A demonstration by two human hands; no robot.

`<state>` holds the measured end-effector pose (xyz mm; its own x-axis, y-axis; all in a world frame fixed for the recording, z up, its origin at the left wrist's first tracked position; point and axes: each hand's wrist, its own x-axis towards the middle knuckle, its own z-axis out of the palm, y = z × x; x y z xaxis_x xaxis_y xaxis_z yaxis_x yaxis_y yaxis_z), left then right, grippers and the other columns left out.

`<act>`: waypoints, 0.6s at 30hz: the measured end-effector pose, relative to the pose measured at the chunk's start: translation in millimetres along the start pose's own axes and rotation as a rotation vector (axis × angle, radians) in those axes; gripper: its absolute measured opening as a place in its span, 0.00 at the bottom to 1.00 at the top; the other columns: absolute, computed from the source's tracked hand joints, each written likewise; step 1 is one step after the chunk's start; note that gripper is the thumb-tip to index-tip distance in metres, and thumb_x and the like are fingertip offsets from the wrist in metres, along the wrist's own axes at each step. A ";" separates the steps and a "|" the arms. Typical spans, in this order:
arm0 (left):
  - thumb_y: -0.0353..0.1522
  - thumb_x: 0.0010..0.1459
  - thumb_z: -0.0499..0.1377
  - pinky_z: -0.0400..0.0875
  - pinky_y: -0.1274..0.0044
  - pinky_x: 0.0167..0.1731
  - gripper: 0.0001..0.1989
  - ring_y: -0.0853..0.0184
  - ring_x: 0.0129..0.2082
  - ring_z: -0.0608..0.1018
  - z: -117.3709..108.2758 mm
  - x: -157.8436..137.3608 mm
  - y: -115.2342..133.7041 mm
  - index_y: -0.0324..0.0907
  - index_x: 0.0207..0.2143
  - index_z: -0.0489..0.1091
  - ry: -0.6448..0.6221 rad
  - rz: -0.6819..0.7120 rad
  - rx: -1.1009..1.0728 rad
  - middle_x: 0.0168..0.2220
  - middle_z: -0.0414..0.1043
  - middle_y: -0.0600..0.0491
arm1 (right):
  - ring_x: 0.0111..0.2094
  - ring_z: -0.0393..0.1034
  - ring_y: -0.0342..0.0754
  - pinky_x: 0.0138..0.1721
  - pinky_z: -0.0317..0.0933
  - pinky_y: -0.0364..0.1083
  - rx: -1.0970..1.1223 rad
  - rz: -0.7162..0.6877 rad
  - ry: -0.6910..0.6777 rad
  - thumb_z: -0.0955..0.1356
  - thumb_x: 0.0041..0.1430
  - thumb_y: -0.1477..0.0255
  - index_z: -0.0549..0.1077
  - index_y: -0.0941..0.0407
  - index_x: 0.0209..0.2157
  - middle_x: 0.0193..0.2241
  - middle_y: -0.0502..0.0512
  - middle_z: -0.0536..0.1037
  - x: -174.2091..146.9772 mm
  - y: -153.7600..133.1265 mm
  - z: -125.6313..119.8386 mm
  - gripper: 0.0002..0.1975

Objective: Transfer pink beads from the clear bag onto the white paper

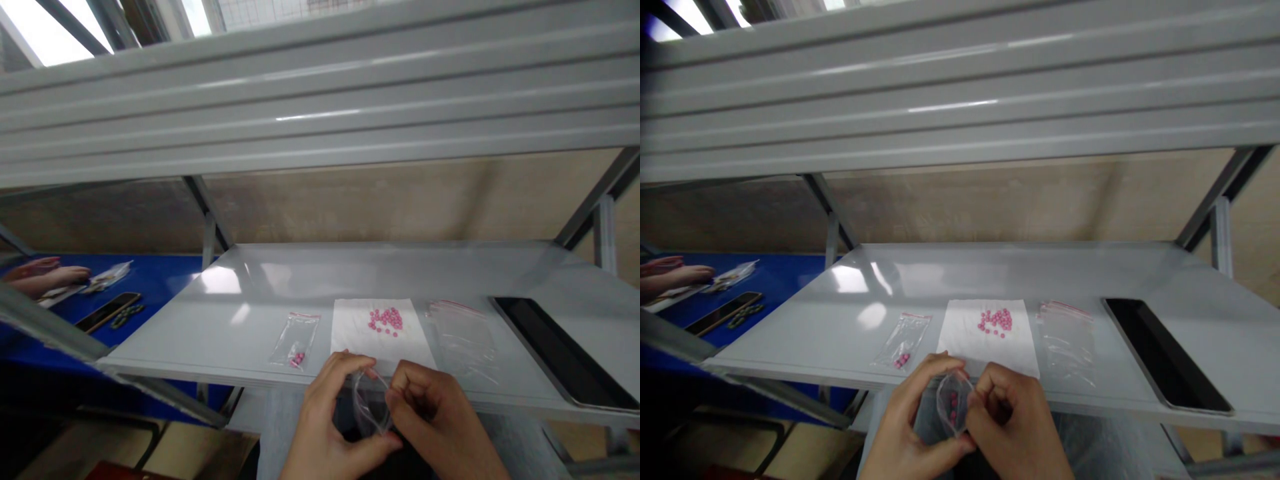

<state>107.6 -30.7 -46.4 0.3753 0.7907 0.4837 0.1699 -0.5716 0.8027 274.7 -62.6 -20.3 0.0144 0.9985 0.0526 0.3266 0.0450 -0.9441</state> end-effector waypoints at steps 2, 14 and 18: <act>0.39 0.47 0.72 0.72 0.74 0.43 0.27 0.63 0.41 0.78 -2.1 1.2 0.0 0.54 0.50 0.71 0.016 -0.057 -0.103 0.42 0.75 0.56 | 0.17 0.61 0.41 0.19 0.55 0.39 -0.029 -0.124 0.034 0.62 0.58 0.67 0.65 0.55 0.21 0.16 0.46 0.65 -3.0 0.9 -4.0 0.12; 0.47 0.43 0.73 0.65 0.82 0.32 0.28 0.72 0.29 0.69 20.3 8.9 6.0 0.38 0.41 0.76 -0.242 -0.581 -1.156 0.31 0.67 0.54 | 0.43 0.72 0.47 0.52 0.66 0.46 -0.153 -0.684 -0.082 0.62 0.70 0.73 0.71 0.52 0.36 0.32 0.50 0.78 -1.5 -11.0 -21.4 0.08; 0.45 0.43 0.74 0.67 0.81 0.33 0.28 0.73 0.30 0.71 26.2 8.2 3.6 0.41 0.44 0.76 -0.253 -0.683 -1.264 0.34 0.67 0.54 | 0.46 0.71 0.50 0.43 0.69 0.45 -0.096 -0.649 -0.039 0.61 0.70 0.73 0.73 0.51 0.39 0.38 0.55 0.78 -3.6 -5.1 -16.4 0.10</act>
<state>135.2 -32.1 -48.6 0.7212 0.6886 -0.0755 -0.4708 0.5672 0.6757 288.4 -66.9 -10.4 -0.2478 0.7696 0.5884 0.3404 0.6378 -0.6909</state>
